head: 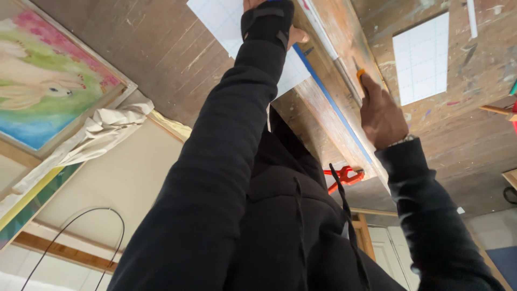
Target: Cutting a gridded sheet of paper to size using a utility knife and testing its fit within a wooden picture frame.
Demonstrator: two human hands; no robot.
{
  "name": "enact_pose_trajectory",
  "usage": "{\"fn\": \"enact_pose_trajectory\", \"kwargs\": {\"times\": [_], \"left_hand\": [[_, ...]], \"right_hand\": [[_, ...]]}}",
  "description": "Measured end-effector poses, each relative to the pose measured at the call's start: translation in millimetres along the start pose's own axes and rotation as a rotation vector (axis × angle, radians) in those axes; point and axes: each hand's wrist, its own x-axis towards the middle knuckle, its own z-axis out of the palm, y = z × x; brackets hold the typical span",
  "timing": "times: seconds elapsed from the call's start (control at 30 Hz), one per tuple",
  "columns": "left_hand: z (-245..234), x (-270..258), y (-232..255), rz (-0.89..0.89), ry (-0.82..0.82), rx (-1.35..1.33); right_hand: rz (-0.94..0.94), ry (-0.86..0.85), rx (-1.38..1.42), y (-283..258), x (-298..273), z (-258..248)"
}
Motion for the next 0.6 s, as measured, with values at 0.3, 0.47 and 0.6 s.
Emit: {"fn": "enact_pose_trajectory", "kwargs": {"times": [0.3,0.47,0.6], "left_hand": [[-12,-5,4,-0.053,-0.003,-0.047],[6,3,2,-0.13,-0.035,-0.217],[14,6,3,-0.113,0.102,-0.287]], "right_hand": [[-0.11,0.118,-0.024,-44,110,15],[-0.334,0.225,-0.077,-81,168,16],[-0.385,0.262,-0.13,-87,201,23]]}}
